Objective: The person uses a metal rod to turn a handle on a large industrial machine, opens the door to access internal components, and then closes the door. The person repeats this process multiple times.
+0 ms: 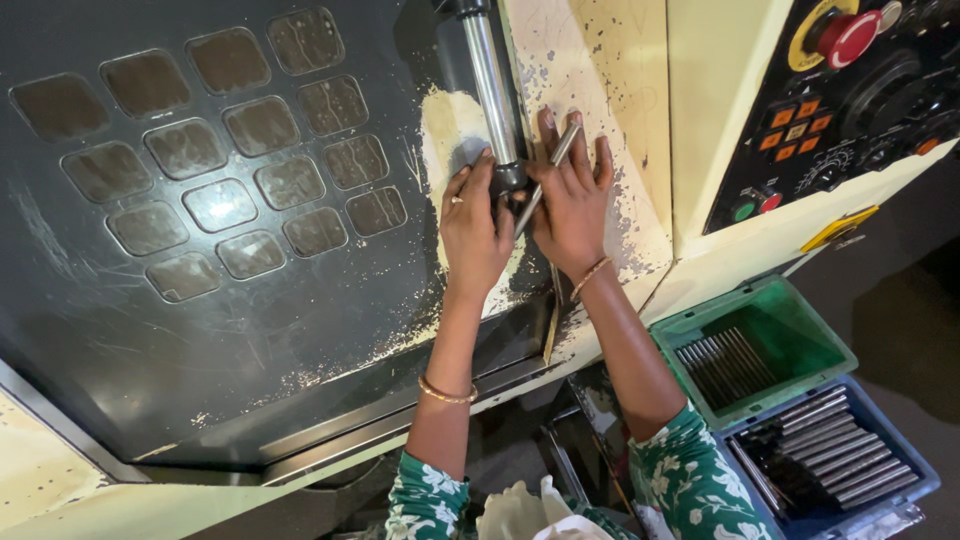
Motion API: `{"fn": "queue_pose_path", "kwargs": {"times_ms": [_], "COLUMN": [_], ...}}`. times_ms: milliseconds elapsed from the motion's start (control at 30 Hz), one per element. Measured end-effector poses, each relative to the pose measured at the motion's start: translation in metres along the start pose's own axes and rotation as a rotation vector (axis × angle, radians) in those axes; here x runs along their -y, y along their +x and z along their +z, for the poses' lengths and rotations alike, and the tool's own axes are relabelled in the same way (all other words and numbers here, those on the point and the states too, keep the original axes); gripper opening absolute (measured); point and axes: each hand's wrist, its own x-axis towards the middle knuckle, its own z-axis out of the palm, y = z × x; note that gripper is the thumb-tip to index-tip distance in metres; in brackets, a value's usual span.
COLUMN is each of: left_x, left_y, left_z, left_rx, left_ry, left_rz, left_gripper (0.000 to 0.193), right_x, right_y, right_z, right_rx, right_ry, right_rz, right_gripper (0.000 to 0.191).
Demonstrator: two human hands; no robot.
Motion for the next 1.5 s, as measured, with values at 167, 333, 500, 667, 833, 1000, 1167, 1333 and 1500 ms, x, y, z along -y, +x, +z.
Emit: {"fn": "queue_pose_path", "kwargs": {"times_ms": [167, 333, 500, 667, 833, 1000, 1167, 1333, 1500], "left_x": [-0.0009, -0.0013, -0.0021, -0.003, -0.0036, -0.0036, -0.0046, -0.0052, -0.0049], "left_y": [0.0005, 0.0009, 0.0007, 0.002, 0.0024, 0.0027, 0.0031, 0.003, 0.0025], "left_z": [0.0006, 0.0007, -0.0001, -0.0003, -0.0004, -0.0005, -0.0008, -0.0012, -0.0004], "left_rx": [-0.007, 0.014, 0.021, 0.022, 0.02, 0.016, 0.016, 0.012, 0.032], "left_ry": [-0.01, -0.011, 0.008, -0.005, -0.004, 0.0, 0.003, 0.013, 0.001], "left_rz": [-0.004, -0.018, -0.019, -0.01, 0.003, 0.018, 0.011, 0.016, 0.001], "left_gripper": [0.056, 0.055, 0.057, 0.057, 0.056, 0.057, 0.056, 0.057, 0.056], "right_x": [-0.0001, -0.0002, 0.0, 0.0001, 0.0001, -0.0004, -0.0012, -0.0012, -0.0005], "right_y": [-0.0006, -0.0009, -0.0008, -0.0007, -0.0005, -0.0009, -0.0013, -0.0013, -0.0012], "right_z": [0.0, -0.0007, -0.0012, -0.0025, -0.0025, -0.0016, -0.0015, -0.0018, -0.0028], "right_rx": [0.002, 0.008, -0.001, 0.004, -0.013, -0.006, 0.006, 0.005, 0.001], "right_ry": [-0.006, -0.002, -0.009, -0.008, 0.002, 0.002, -0.004, -0.005, 0.003], "right_rz": [0.011, 0.021, 0.02, 0.023, 0.018, 0.02, 0.027, 0.028, 0.023], "right_gripper": [0.034, 0.034, 0.034, 0.035, 0.029, 0.03, 0.033, 0.032, 0.03]}}
